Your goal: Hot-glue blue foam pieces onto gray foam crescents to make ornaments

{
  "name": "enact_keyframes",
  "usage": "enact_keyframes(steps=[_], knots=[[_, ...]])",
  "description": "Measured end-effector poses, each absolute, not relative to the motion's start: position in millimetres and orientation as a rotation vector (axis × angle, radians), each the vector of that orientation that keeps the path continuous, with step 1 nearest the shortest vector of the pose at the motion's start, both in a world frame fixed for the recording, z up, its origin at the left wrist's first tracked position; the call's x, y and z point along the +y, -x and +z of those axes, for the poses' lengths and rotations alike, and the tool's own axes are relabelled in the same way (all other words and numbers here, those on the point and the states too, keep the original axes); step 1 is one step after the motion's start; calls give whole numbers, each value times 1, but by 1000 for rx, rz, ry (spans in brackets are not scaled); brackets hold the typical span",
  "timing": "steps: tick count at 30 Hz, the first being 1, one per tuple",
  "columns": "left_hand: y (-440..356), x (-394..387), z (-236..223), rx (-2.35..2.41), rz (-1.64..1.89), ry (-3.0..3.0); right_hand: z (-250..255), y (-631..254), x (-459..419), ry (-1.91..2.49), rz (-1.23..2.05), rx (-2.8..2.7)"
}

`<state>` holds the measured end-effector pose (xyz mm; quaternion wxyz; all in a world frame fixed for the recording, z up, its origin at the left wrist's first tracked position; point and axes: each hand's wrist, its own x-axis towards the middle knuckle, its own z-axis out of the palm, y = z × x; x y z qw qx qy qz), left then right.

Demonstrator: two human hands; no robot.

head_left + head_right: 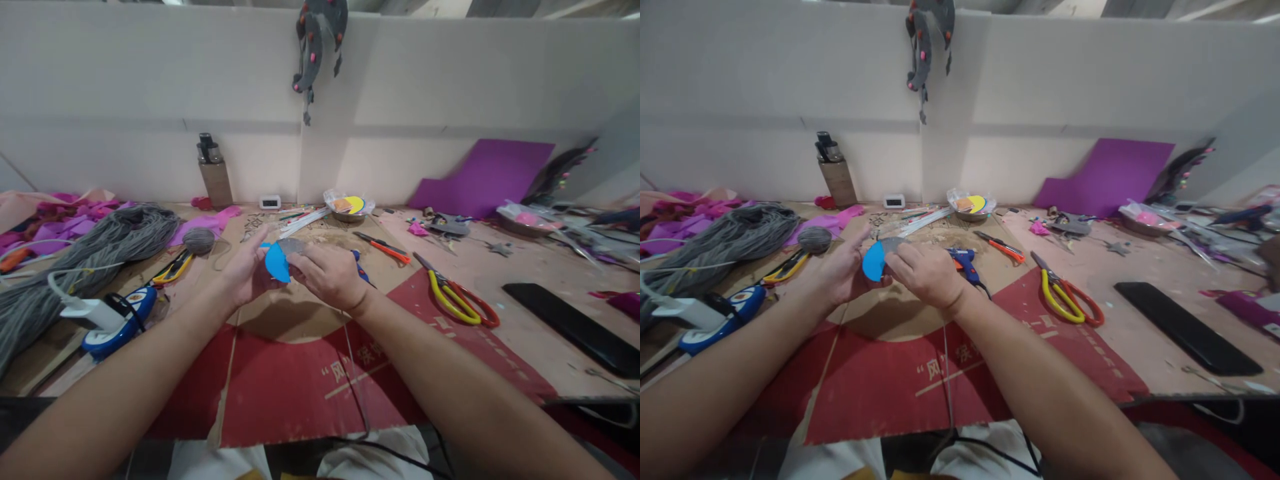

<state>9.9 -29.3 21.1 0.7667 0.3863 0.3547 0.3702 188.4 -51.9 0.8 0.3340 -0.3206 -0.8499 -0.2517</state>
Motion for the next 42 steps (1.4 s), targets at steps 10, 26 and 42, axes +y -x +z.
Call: enact_keyframes(steps=[10,26,42], knots=[[-14,-38,24,707,1011,-886,-1,-187,-50,931,-801,-2134],[-19,-37,15,851,1231,-1321,-2,-184,-48,1098,-697,-2103],[-8,-32,23,1057,1036,-2034,5,-180,-42,1197,179,-1794]])
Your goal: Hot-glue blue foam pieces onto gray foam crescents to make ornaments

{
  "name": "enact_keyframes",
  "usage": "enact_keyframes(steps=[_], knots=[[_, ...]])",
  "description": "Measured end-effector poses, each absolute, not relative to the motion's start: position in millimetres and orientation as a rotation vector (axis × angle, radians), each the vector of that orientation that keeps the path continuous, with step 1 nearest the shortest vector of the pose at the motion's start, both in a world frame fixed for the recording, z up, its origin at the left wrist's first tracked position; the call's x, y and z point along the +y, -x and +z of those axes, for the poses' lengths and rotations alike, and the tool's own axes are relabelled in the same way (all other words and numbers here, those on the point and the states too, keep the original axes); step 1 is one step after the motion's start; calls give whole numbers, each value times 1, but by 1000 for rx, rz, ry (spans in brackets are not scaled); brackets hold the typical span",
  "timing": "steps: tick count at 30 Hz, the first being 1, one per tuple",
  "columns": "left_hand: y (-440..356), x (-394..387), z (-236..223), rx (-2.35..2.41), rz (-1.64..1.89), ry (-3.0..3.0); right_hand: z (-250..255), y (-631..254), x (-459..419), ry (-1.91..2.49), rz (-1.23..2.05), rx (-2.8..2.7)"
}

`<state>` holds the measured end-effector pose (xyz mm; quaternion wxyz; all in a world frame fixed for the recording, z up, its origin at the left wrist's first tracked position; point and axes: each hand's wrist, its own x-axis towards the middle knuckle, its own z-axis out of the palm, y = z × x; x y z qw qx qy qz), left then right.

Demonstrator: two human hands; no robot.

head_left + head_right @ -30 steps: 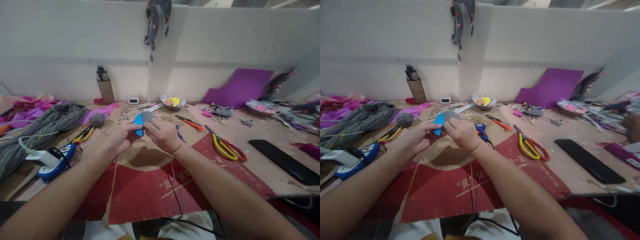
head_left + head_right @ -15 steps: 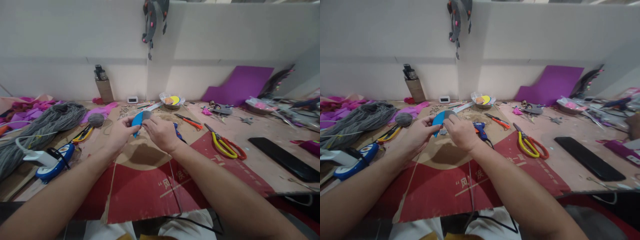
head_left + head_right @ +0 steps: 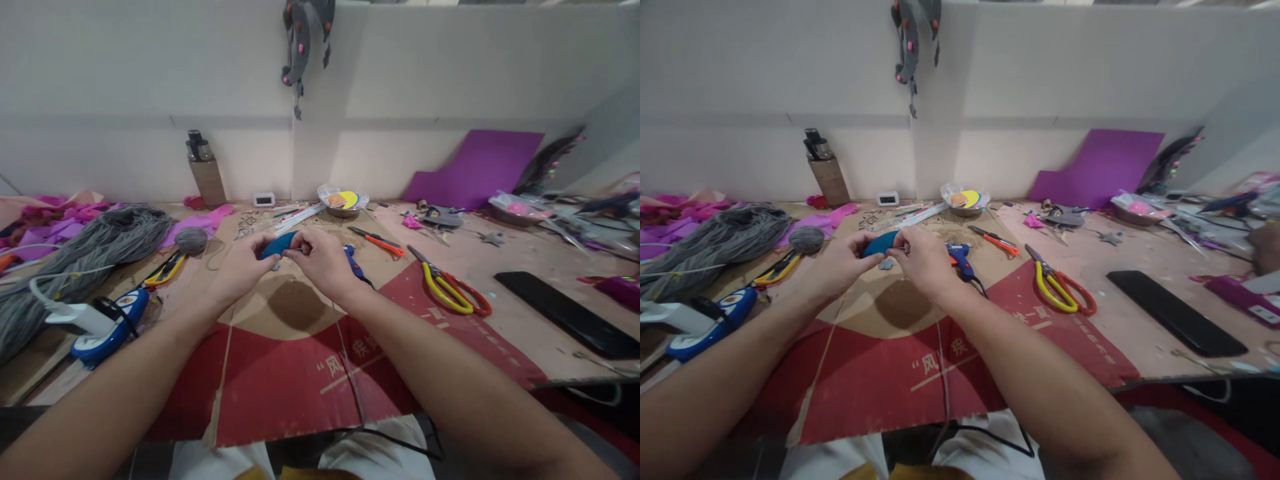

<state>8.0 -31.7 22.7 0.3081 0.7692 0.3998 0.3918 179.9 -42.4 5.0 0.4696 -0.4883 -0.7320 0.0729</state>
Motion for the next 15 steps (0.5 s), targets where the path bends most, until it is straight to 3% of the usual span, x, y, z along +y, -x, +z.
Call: enact_keyframes(steps=[7,11,15], knots=[[3,-23,27,1136,919,-2207,7,-181,-40,1171,576,-1768],[10,-15,26,1107,945,-1980,15,-184,-40,1043,815,-1797],[11,-9,22,1012,940,-1652,23,-188,-42,1031,787,-1658]])
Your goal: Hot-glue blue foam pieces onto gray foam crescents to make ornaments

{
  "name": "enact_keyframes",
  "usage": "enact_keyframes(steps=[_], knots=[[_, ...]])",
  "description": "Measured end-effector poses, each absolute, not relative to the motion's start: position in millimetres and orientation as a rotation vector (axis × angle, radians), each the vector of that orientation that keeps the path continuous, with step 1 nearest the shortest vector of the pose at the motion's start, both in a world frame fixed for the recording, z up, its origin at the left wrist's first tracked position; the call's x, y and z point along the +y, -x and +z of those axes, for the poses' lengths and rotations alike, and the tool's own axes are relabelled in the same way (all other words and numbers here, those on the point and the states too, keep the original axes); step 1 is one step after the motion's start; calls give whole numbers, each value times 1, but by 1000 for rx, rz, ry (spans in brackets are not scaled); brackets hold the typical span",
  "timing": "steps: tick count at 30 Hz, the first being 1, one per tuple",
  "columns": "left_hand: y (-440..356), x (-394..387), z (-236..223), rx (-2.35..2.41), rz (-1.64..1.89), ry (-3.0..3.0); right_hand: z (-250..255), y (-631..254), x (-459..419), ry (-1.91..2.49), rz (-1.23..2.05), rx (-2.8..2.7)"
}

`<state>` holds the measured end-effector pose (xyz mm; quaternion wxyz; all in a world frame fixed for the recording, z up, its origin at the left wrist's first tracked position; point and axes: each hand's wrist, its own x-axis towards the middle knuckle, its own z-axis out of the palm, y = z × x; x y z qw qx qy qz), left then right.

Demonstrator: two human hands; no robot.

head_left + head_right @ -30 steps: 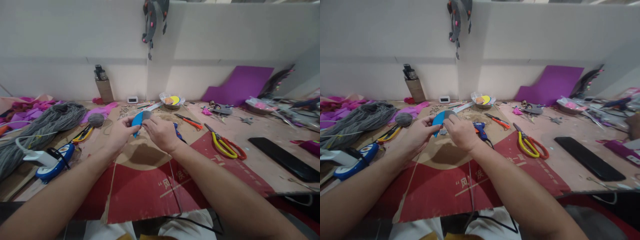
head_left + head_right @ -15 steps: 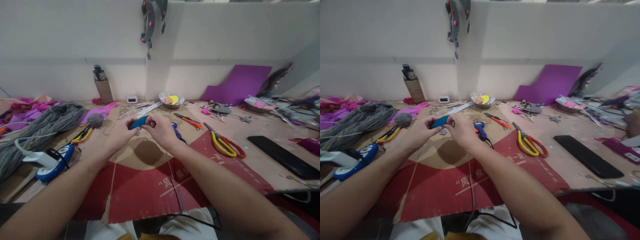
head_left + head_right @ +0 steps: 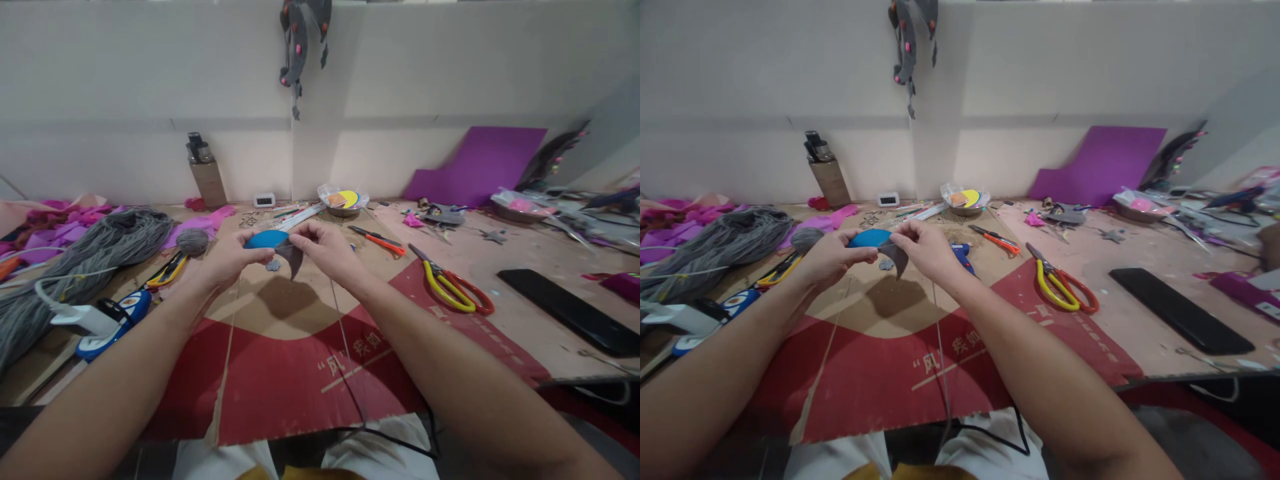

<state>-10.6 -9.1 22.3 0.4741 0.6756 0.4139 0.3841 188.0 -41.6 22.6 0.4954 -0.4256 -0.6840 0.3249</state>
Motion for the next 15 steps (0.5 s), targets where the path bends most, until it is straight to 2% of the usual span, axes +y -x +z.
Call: enact_keyframes(steps=[7,15], knots=[[7,-11,23,927,954,-1496,23,-195,-36,1019,705,-1533],[7,-12,23,921,916,-1493,26,-196,-41,1126,483,-1898]])
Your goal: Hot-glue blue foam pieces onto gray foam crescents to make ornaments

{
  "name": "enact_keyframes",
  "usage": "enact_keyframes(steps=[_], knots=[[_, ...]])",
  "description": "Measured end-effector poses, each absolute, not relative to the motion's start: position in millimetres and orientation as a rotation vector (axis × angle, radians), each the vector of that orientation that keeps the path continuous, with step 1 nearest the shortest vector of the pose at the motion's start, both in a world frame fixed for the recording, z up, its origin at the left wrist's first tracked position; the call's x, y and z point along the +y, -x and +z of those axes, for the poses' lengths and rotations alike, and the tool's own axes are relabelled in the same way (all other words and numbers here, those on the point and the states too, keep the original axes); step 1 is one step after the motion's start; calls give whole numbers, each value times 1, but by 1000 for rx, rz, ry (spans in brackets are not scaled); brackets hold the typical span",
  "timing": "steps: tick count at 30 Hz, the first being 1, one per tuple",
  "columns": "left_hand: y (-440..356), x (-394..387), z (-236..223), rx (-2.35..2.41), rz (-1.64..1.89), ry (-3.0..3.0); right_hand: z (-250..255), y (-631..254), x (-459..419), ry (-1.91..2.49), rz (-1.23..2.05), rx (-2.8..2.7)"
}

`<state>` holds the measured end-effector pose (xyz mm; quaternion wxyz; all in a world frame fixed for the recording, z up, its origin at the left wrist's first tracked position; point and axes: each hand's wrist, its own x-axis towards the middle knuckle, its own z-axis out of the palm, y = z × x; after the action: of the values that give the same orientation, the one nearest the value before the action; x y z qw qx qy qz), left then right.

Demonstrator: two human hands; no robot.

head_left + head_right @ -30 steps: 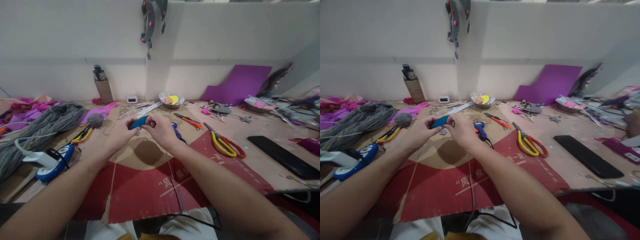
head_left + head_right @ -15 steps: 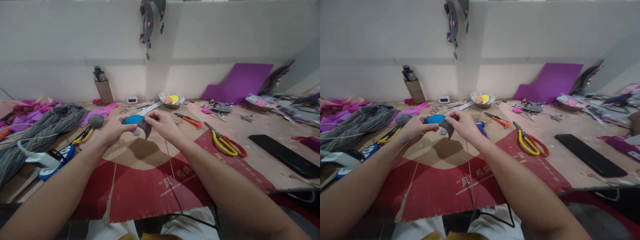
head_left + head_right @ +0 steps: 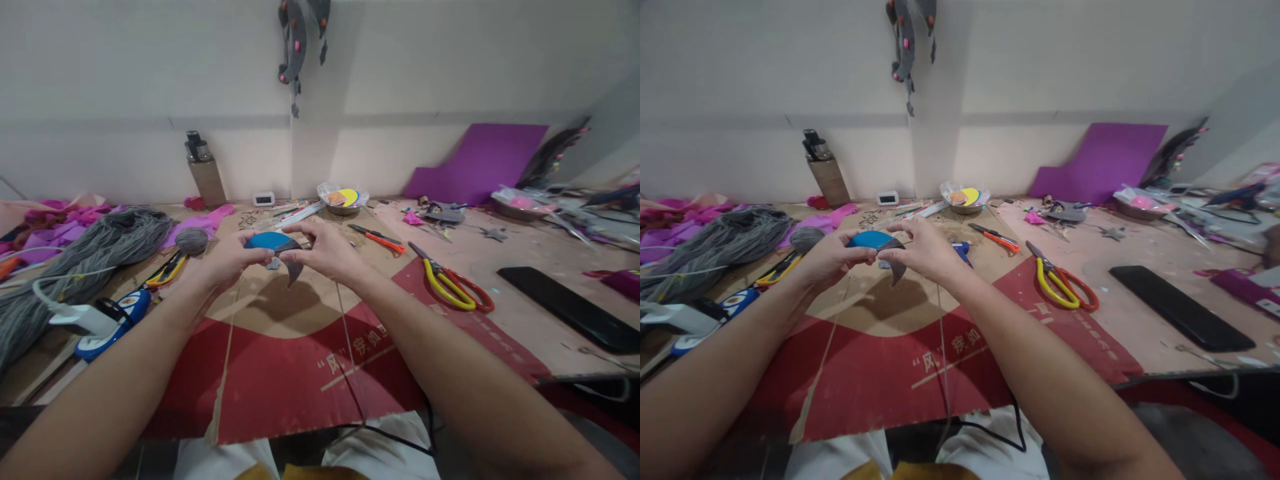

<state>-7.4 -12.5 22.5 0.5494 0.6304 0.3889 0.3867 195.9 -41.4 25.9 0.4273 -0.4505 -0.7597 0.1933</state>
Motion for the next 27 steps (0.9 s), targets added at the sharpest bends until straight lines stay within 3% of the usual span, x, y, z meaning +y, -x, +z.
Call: enact_keyframes(steps=[8,16,19,24,27], knots=[[10,-12,22,919,799,-1672,23,-194,-42,1167,877,-1836],[9,-10,17,983,822,-1765,20,-190,-43,1182,983,-1766],[8,-11,18,1045,848,-1778,19,-191,-40,1171,812,-1767],[6,-13,20,1130,857,-1781,21,-193,-44,1111,179,-1734],[4,-14,21,1112,865,-1778,21,-189,-50,1084,-22,-1915]])
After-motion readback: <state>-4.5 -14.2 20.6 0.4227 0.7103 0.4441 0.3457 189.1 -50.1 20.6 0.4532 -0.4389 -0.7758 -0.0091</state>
